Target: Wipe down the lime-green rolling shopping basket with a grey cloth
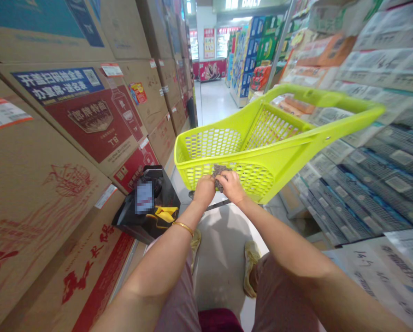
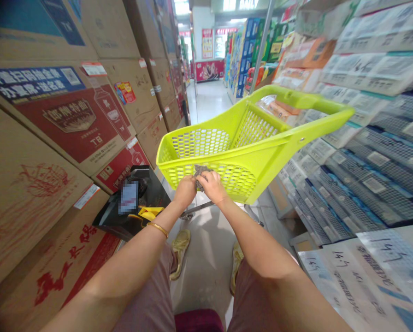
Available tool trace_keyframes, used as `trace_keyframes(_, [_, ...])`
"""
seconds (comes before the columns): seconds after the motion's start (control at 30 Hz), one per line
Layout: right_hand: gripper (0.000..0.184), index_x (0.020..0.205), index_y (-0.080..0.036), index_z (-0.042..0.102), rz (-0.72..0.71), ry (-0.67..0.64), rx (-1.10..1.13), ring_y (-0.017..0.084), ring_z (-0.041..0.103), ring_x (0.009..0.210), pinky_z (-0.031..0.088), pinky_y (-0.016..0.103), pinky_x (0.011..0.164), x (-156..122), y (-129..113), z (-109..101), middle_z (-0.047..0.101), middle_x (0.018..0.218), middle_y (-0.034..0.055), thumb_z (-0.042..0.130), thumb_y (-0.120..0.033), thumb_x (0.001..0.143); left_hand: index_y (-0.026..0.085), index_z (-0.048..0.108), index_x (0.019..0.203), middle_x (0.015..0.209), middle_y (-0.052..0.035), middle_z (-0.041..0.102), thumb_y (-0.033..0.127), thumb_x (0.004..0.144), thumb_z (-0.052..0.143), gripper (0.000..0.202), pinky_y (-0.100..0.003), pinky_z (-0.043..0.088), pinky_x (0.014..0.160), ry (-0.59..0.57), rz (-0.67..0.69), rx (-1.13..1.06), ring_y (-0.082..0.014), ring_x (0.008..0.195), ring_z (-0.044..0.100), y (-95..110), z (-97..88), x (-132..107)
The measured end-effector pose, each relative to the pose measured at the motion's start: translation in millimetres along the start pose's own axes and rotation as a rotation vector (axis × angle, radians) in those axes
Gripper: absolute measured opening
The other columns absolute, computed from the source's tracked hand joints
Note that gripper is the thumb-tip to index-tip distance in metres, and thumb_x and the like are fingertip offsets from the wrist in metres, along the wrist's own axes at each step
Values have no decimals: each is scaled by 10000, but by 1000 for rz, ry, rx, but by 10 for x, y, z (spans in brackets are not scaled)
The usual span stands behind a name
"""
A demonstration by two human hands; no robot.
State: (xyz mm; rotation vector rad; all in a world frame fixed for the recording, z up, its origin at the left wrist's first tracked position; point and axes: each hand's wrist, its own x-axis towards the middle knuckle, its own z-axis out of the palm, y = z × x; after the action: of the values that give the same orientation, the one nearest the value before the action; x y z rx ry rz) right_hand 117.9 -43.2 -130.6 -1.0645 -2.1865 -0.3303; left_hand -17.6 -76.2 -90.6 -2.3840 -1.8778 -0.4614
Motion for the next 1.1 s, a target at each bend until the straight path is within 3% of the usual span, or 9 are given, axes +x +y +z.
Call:
trace_keyframes(0.2, [281, 1089, -256, 640, -47, -216, -34, 209, 404, 925, 327, 324, 800, -227, 31, 66, 567, 1062, 74, 475, -147, 889, 103, 611, 937, 906, -114, 638, 59, 867, 397, 229, -310, 443, 838, -24, 10, 37, -206, 914, 580, -16, -9, 4])
trace_keyframes(0.3, [264, 1077, -254, 638, -73, -260, -28, 209, 399, 918, 316, 324, 789, -236, 13, 44, 566, 1066, 77, 482, -156, 889, 107, 610, 916, 902, -114, 637, 59, 858, 412, 212, -313, 442, 831, -16, 9, 47, -211, 905, 580, -23, -3, 5])
trace_keyframes(0.43, [281, 1072, -259, 632, -46, -129, -22, 208, 399, 929, 317, 326, 803, -79, -11, -68, 557, 1055, 67, 468, -133, 883, 107, 615, 936, 911, -109, 643, 66, 871, 398, 231, -309, 439, 837, -22, 8, 20, -206, 914, 579, -5, -33, 3])
trace_keyframes(0.67, [283, 1067, -253, 625, 110, 273, 47, 210, 417, 953, 356, 361, 860, 390, -11, -384, 525, 1052, 61, 457, -160, 860, 100, 634, 937, 879, -118, 641, 30, 846, 395, 265, -317, 448, 801, -29, -6, 39, -213, 886, 583, 14, -6, 13])
trace_keyframes(0.73, [284, 1067, -252, 622, 108, 327, 52, 207, 420, 954, 367, 359, 862, 443, -4, -400, 520, 1042, 56, 463, -158, 852, 102, 636, 918, 871, -118, 637, 33, 843, 401, 256, -318, 451, 803, -18, -6, 43, -211, 884, 583, 10, 12, 16])
trace_keyframes(1.1, [319, 1022, -285, 653, 2, 67, 5, 194, 408, 891, 349, 326, 786, 3, 44, 35, 545, 983, 51, 429, -111, 877, 94, 638, 911, 900, -124, 637, 37, 853, 387, 264, -312, 446, 831, -18, 0, 36, -208, 902, 580, -2, -18, 13])
